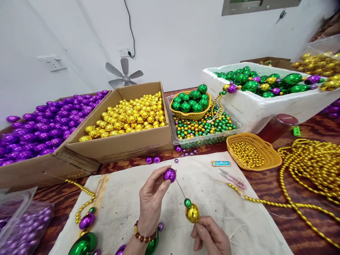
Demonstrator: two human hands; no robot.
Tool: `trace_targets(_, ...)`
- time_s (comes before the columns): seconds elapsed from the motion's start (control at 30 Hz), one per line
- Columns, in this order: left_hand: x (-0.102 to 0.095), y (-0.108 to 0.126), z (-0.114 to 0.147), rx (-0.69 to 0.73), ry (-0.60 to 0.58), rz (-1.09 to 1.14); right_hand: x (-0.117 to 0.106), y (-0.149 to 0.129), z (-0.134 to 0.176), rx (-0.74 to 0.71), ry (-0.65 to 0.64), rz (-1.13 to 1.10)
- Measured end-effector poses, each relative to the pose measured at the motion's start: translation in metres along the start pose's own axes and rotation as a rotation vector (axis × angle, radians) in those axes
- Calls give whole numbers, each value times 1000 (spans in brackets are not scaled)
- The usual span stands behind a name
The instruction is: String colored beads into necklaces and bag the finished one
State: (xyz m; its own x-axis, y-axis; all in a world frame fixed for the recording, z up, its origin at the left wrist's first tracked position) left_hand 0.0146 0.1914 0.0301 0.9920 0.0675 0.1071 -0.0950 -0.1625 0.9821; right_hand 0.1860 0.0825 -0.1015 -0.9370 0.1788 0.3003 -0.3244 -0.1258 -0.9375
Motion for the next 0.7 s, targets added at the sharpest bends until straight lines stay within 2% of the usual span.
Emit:
trace_targets(0.23, -2, 1, -8, -72, 8, 289, 5, -2, 0, -9, -31, 28)
trace_targets(0.7, 1, -3, -6, -182, -27, 446, 16, 2, -1, -19, -107, 43)
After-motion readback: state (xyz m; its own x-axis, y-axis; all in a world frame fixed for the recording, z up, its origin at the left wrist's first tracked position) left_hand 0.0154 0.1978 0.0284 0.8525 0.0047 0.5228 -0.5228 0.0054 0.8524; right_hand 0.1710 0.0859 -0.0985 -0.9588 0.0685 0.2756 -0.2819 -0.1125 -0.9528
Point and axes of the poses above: each hand's wrist, its own z-axis away from the middle knuckle, its own x-axis out of the palm, y = z × x, the point moved 10 cm from there along -z, towards the middle knuckle, and after that the axes turned 2 degrees about -y, right-handed, at the moved point
